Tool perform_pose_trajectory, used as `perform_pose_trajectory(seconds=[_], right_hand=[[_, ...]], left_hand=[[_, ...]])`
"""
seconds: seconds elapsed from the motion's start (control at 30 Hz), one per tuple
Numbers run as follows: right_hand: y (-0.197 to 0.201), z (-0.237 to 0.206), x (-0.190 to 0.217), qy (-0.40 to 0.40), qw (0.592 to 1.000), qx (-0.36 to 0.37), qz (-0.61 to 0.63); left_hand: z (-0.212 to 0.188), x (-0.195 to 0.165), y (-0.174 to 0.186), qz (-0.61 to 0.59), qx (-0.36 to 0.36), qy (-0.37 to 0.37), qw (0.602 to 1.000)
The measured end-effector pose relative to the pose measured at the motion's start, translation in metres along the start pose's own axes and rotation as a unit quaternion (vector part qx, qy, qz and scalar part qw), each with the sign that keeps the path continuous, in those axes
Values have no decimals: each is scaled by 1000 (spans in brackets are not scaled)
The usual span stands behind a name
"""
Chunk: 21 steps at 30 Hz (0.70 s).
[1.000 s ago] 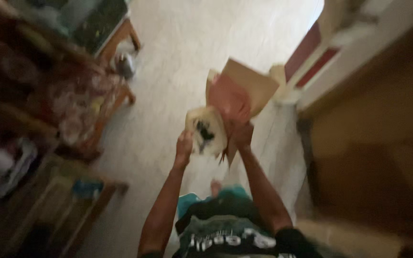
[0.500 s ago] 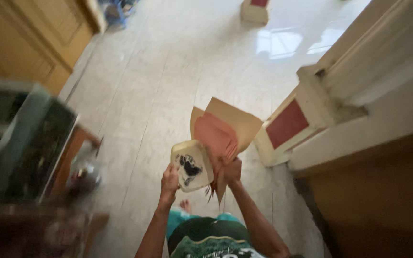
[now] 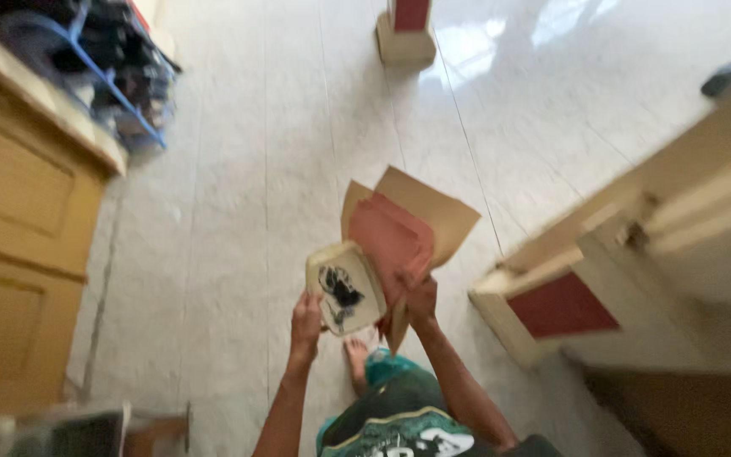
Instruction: The person sits on the workshop floor stacking pink foam sheets, folds a stack and ties it with string, then carries the bundle with a container of black paste to another area. They pour liquid from a plastic jug into the container and press the black paste onto the pink sheets laid on cardboard.
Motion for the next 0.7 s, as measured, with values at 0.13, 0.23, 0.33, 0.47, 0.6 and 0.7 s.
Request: perform_pose_trajectory(seconds=[0.13,0.23,0.33,0.47,0.6,0.7], right_hand=[[-40,92,18,-28,997,-30,-62],[-68,159,35,-18,997,-67,-27],[-91,220,41,2,996,-91,-8],[-115,320,60,-10,985,-169,-44],[-124,396,90,-4,977,-214,-7],[-123,450,116,2,969,-248,-17]], left_hand=[[94,-33,-13,41,-23,69,997],[172,-59,-31,4,-6,83,997],[253,-78,-50,-42,42,97,994],[367,-111,-90,-1,109,81,991],[470,-149,-145,49,166,77,982],[537,-170,-193,44,215,83,972]])
Point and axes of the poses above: each hand's wrist, its own z-axis towards the middle knuckle, its own y-axis out of the back of the hand, x = y × z, the point moved 1 cm from there along z, towards the middle knuckle, and after that the axes turned 6 degrees about -y, right-handed, at the moved point
